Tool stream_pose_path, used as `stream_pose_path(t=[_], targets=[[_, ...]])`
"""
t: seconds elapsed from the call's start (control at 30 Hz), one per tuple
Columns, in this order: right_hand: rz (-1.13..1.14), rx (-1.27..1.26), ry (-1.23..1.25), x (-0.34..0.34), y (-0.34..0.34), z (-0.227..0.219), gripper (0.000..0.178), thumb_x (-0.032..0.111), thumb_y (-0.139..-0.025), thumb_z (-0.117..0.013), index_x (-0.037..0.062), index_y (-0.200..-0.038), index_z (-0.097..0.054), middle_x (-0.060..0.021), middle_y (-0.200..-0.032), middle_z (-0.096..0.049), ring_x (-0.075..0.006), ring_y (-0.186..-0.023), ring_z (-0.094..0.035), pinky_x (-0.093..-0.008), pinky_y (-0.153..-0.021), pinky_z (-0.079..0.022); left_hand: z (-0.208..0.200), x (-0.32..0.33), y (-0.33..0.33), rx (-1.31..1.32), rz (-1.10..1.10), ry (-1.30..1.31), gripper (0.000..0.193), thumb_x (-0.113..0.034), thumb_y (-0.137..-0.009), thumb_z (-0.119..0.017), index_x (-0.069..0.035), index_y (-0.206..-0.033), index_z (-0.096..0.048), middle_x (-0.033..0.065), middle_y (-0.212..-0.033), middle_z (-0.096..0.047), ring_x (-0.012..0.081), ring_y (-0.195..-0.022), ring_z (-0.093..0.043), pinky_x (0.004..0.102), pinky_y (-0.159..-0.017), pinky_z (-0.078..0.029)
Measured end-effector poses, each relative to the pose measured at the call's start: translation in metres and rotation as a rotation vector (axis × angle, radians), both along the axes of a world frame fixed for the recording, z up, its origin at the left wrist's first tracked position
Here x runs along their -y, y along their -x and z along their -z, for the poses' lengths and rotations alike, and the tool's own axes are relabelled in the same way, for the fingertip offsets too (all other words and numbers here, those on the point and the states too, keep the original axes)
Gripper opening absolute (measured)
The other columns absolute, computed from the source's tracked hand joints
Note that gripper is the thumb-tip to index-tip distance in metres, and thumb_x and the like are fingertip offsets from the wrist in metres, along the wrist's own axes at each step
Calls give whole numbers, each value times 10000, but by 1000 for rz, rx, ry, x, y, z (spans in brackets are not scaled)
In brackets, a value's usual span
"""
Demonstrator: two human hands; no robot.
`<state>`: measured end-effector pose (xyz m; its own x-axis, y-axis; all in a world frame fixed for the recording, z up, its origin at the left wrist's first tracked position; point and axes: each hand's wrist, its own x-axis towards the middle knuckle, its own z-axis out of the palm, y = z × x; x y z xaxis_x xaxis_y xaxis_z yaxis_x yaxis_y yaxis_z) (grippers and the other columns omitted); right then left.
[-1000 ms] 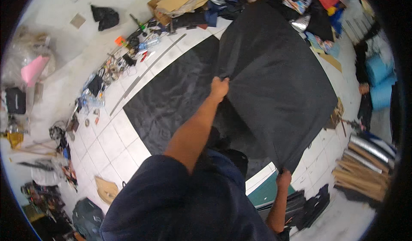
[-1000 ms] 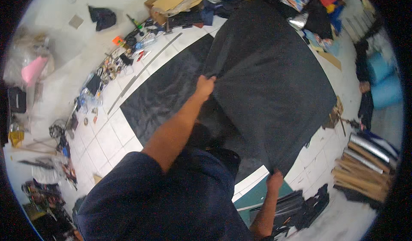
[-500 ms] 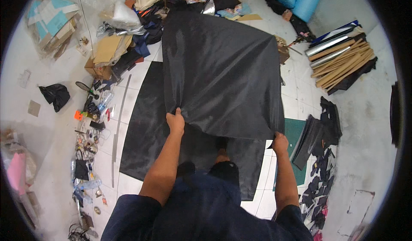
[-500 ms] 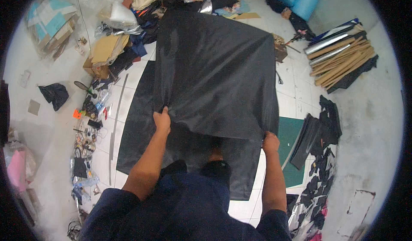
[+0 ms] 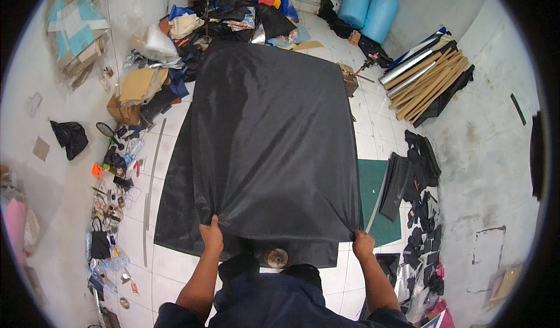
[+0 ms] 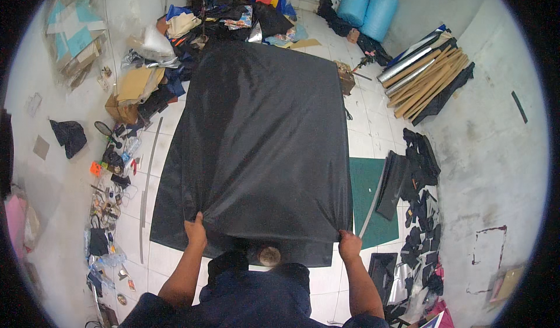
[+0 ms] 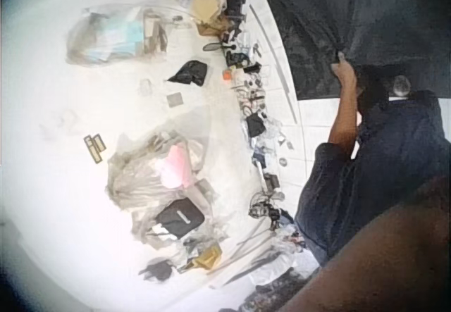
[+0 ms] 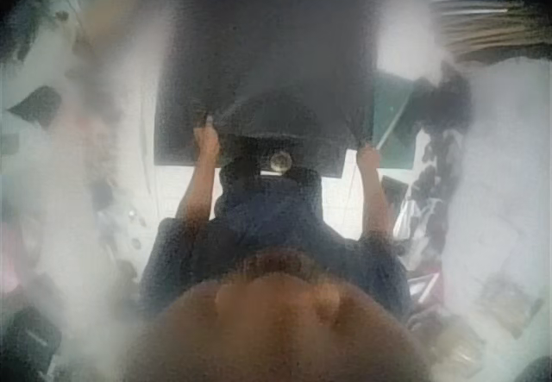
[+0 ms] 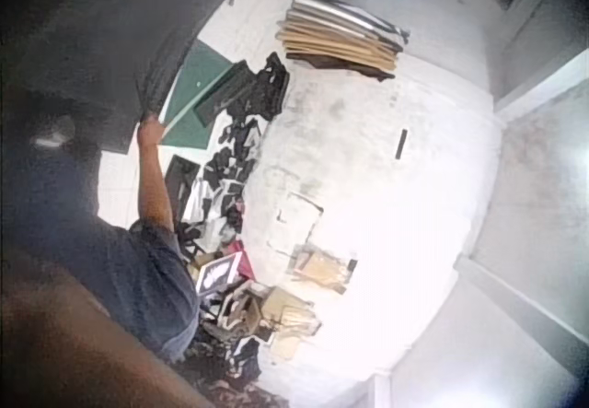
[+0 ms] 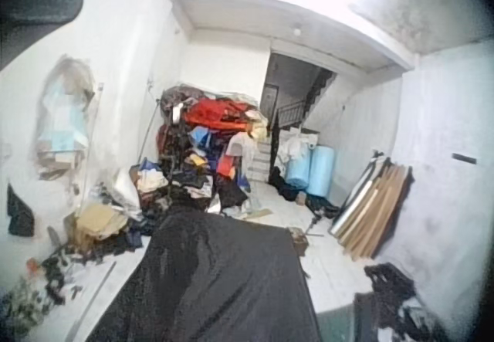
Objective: The person cuts a large black fabric sheet on the floor using scissors. They repeatedly unfold, align, and cut the fabric into sections, then fold and stack the pieces.
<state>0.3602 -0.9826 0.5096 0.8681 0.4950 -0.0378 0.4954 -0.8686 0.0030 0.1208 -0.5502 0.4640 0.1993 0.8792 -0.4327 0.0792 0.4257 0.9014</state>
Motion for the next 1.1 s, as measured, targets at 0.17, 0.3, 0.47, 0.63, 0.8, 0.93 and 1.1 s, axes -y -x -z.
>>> stream_pose_path(t=[0.17, 0.3, 0.47, 0.63, 0.8, 0.93, 1.1], targets=[[-94, -82, 60, 80, 89, 24, 312, 48, -745, -540, 138, -999, -697, -131, -833, -671, -297, -711, -656, -425, -679, -501, 27, 58, 102, -48, -79, -96, 350, -56, -883, -607, 95, -1180, -499, 165, -1217, -554, 266, -1074, -524, 341, -986, -363], [-56, -154, 9, 118, 165, 26, 332, 37, -710, -564, 116, -1008, -687, -130, -798, -651, -283, -700, -649, -419, -650, -471, 19, 112, 165, 173, -74, -50, 376, -7, -861, -603, 49, -1223, -519, 137, -1218, -575, 241, -1093, -537, 324, -988, -368], [-81, -223, -104, 172, 241, 48, 196, 6, -660, -586, 70, -835, -647, -128, -745, -620, -324, -654, -621, -450, -582, -459, 37, 152, 258, 116, -82, -28, 407, -6, -863, -590, 44, -1259, -508, 130, -1244, -573, 250, -1105, -555, 350, -994, -389], [-16, -317, -109, 188, 272, 103, 294, 40, -657, -635, 82, -947, -652, -112, -803, -602, -306, -728, -620, -437, -634, -455, 54, 178, 272, 209, -59, 199, 371, -58, -898, -577, 19, -1255, -514, 111, -1255, -574, 263, -1134, -554, 368, -973, -448], [32, -303, -140, 181, 250, 226, 381, -18, -610, -654, 67, -982, -643, -139, -821, -569, -343, -781, -571, -453, -676, -425, 209, 161, 287, 299, -74, 456, 429, -229, -956, -540, -19, -1320, -453, 108, -1304, -546, 257, -1168, -538, 396, -996, -439], [11, -150, -258, 192, 211, 356, 445, -25, -565, -643, 69, -1000, -638, -131, -844, -580, -344, -819, -569, -445, -724, -415, 293, 168, 236, 50, 226, 418, 581, -464, -950, -502, -8, -1306, -450, 124, -1255, -569, 271, -1091, -581, 376, -889, -467], [20, -47, -255, 180, 161, 476, 537, -63, -569, -651, 80, -1086, -629, -100, -986, -586, -293, -956, -548, -415, -853, -394, 429, 151, 209, -94, 414, 376, 634, -564, -928, -478, -7, -1231, -480, 123, -1114, -593, 237, -949, -601, 360, -819, -475]])
